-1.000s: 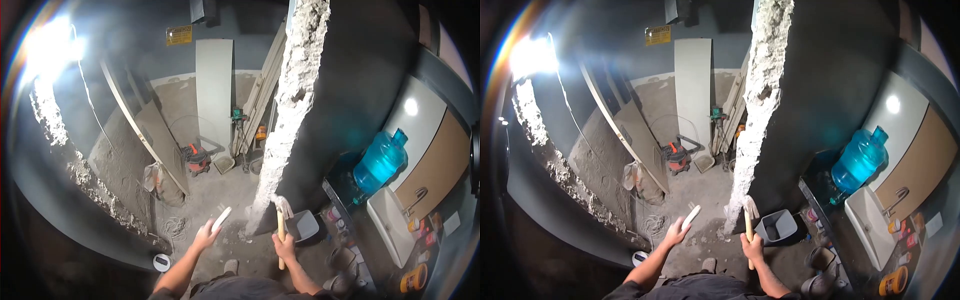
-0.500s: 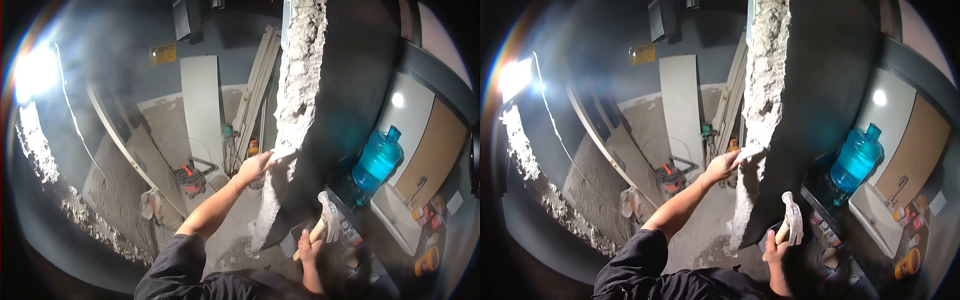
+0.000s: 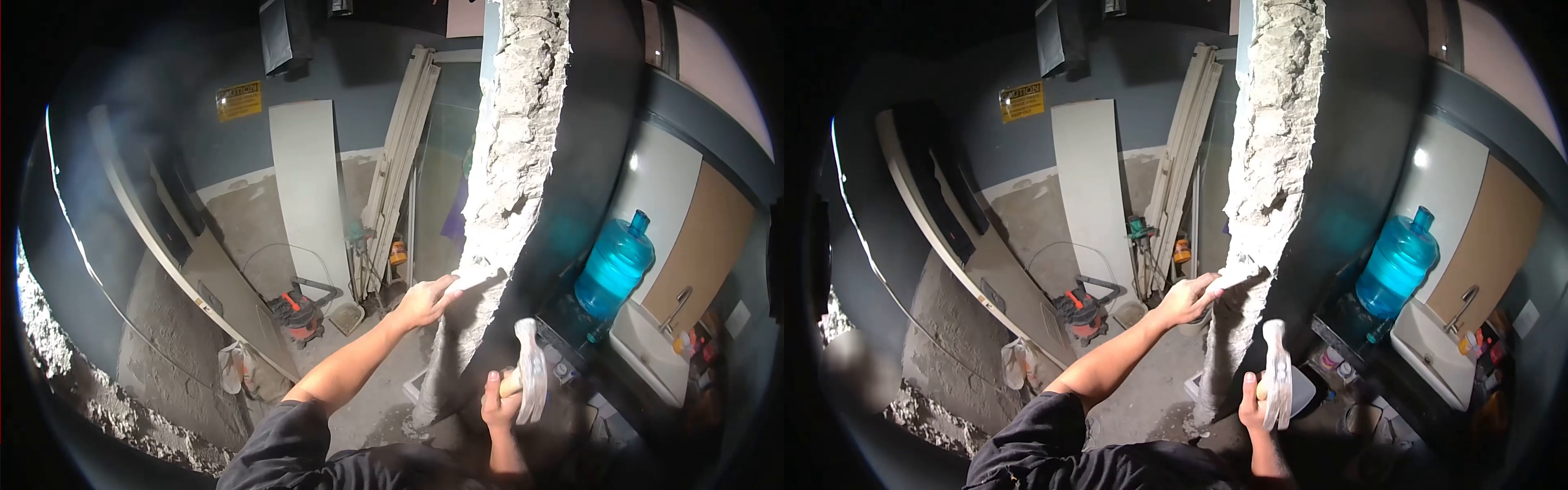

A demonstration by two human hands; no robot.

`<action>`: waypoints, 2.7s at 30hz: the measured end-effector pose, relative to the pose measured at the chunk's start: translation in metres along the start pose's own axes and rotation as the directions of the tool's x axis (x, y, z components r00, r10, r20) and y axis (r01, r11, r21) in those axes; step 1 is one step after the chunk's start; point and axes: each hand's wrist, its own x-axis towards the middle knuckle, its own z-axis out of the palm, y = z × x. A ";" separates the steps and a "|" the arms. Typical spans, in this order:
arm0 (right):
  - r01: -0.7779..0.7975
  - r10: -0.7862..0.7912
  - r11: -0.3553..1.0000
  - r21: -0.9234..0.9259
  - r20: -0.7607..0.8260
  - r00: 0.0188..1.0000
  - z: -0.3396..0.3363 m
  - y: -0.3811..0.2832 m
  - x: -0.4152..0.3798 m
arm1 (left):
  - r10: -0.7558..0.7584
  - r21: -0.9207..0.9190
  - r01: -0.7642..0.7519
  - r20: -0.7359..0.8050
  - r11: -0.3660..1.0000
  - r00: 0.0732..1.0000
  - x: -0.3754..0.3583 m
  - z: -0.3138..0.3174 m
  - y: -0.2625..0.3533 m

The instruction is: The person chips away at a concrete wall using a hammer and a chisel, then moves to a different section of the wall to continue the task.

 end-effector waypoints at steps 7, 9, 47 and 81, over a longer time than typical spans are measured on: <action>0.276 -0.271 0.939 0.205 -0.051 0.961 0.002 -0.045 0.041 | 0.050 -0.007 -0.051 -0.097 0.999 0.994 0.000 0.009 -0.008; 0.186 -0.185 0.979 0.080 -0.015 0.983 0.006 -0.051 0.044 | 0.027 -0.081 -0.035 -0.091 0.996 0.995 0.001 0.010 -0.011; -0.390 0.405 0.906 0.167 -0.071 0.911 0.050 0.001 0.041 | 0.024 -0.094 -0.053 -0.287 0.994 0.958 0.003 0.047 -0.010; -0.288 0.332 0.850 0.442 -0.026 0.943 0.024 -0.041 -0.002 | 0.163 0.002 -0.167 -0.238 0.986 0.958 -0.013 0.051 -0.057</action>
